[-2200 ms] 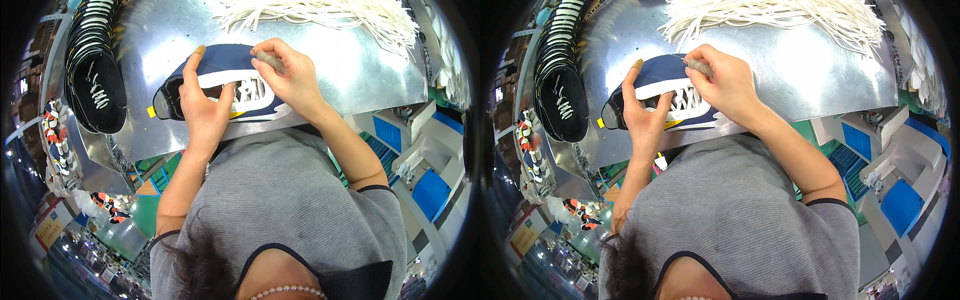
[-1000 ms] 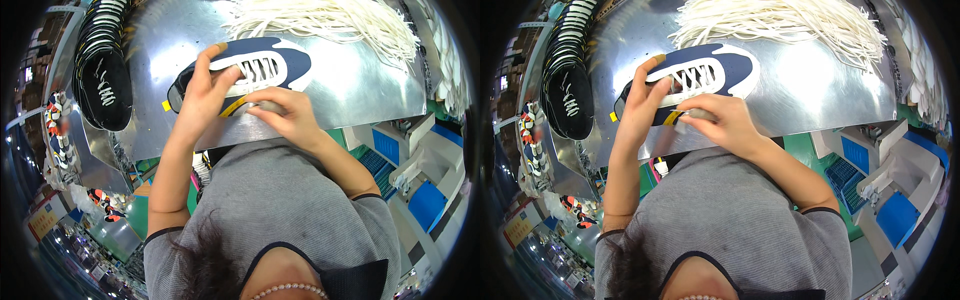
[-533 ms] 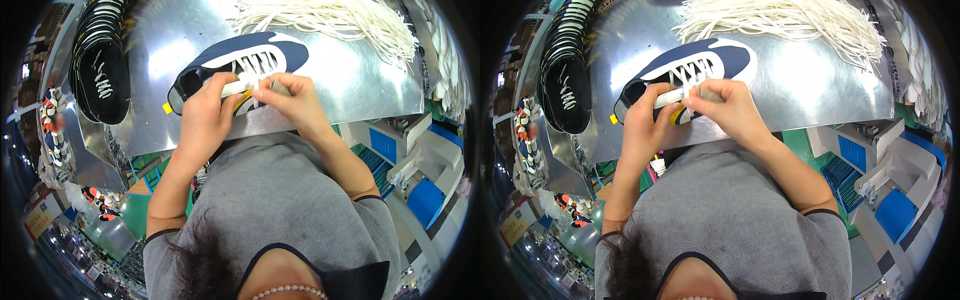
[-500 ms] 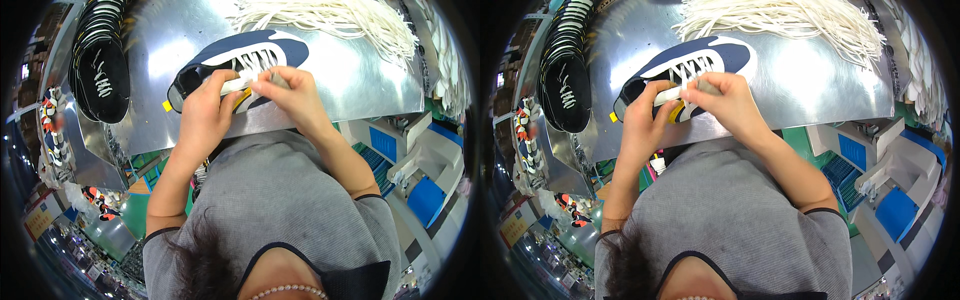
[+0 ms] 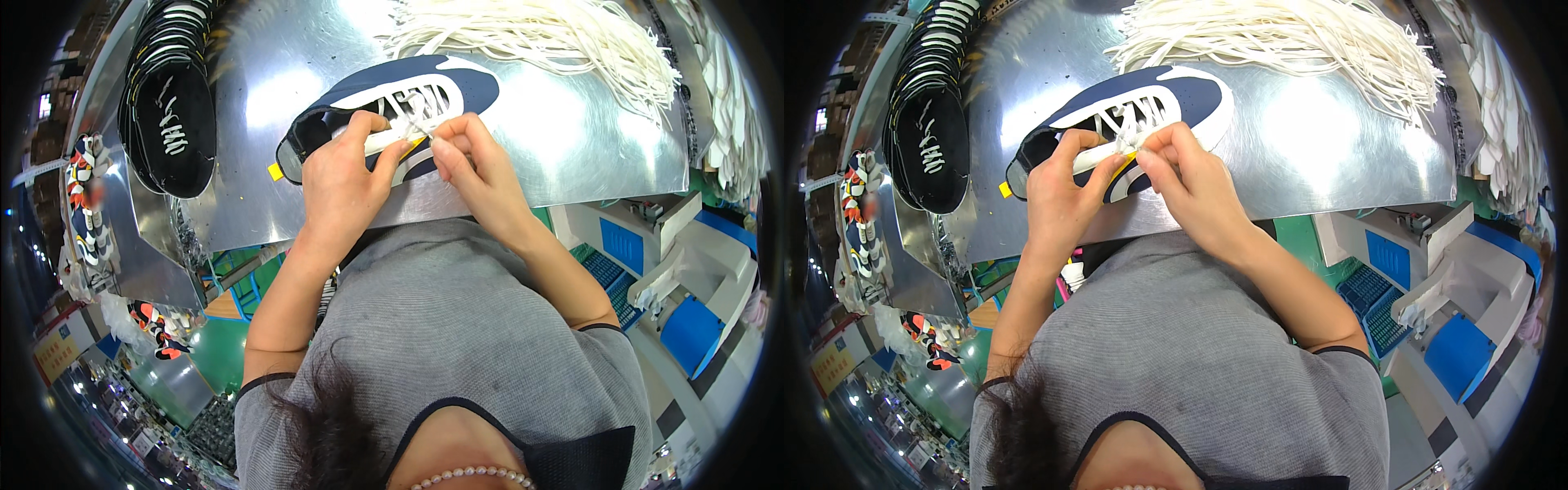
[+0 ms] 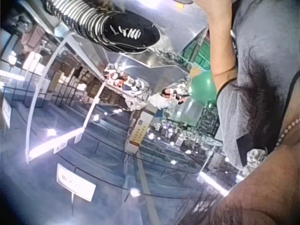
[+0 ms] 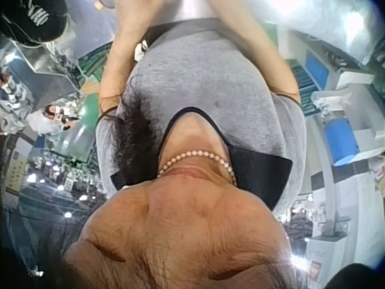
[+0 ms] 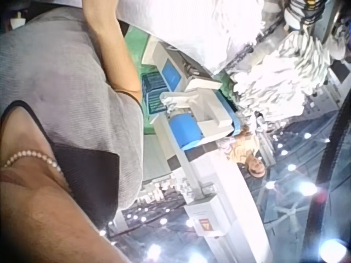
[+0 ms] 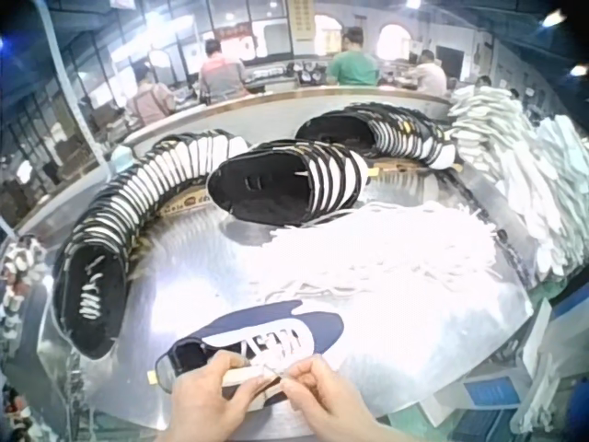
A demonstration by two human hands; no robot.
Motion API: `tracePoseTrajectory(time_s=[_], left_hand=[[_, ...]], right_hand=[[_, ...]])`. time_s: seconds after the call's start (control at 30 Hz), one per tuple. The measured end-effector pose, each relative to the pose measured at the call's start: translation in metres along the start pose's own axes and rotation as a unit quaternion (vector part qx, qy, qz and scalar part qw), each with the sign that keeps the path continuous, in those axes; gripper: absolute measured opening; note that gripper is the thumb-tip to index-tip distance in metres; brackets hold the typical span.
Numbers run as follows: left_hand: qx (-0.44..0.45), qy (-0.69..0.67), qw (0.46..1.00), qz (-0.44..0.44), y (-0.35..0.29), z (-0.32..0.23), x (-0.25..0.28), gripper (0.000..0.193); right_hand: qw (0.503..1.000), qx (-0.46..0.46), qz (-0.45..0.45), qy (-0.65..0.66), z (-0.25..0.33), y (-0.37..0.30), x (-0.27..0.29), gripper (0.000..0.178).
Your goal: The person laces a blue and white shoe upper by threading a white lace through the eyelets by hand.
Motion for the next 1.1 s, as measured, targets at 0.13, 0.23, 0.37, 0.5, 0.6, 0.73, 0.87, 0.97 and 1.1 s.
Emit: tracePoseTrajectory(time_s=[0.13,0.23,0.37,0.5,0.6,0.73,0.87,0.97,1.1], left_hand=[[0.0,-0.019,1.0,-0.02,-0.001,0.0,-0.001,0.024],[-0.008,-0.027,1.0,-0.012,0.0,0.0,-0.002,0.024],[-0.12,-0.011,0.993,-0.017,-0.002,-0.005,-0.004,0.022],[-0.237,-0.016,0.971,-0.024,-0.011,-0.012,-0.009,0.022],[-0.213,-0.006,0.977,-0.016,-0.016,-0.01,-0.005,0.033],[-0.135,-0.03,0.99,-0.025,-0.02,-0.002,0.001,0.049],[-0.13,-0.055,0.99,-0.019,-0.015,-0.009,0.0,0.049],[-0.082,-0.094,0.992,0.017,-0.009,-0.01,0.005,0.045],[-0.032,-0.065,0.982,0.173,-0.012,-0.002,0.009,0.035]], right_hand=[[0.997,-0.003,0.005,-0.078,0.003,-0.005,0.005,0.016],[0.994,0.001,0.011,-0.111,0.005,-0.001,0.006,0.016],[0.993,-0.027,0.022,-0.11,0.008,0.005,0.005,0.017],[0.995,-0.054,0.018,-0.079,0.002,0.015,-0.013,0.017],[0.988,-0.051,0.067,-0.13,0.01,0.016,-0.005,0.015],[0.976,-0.015,0.091,-0.197,0.03,0.017,0.044,0.02],[0.998,0.042,0.006,0.041,0.036,0.058,0.035,0.025],[0.994,0.095,-0.043,-0.032,0.011,0.084,0.02,0.027],[0.989,0.082,-0.071,-0.099,0.006,0.08,0.02,0.029]])
Point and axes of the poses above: each hand's wrist, its own y-axis towards the middle knuckle, its own x-axis out of the back of the hand, z = x × y, the point moved 6 cm from there along y, towards the middle knuckle, and after that the axes turned 4 degrees about -z, right-handed, at the moved point
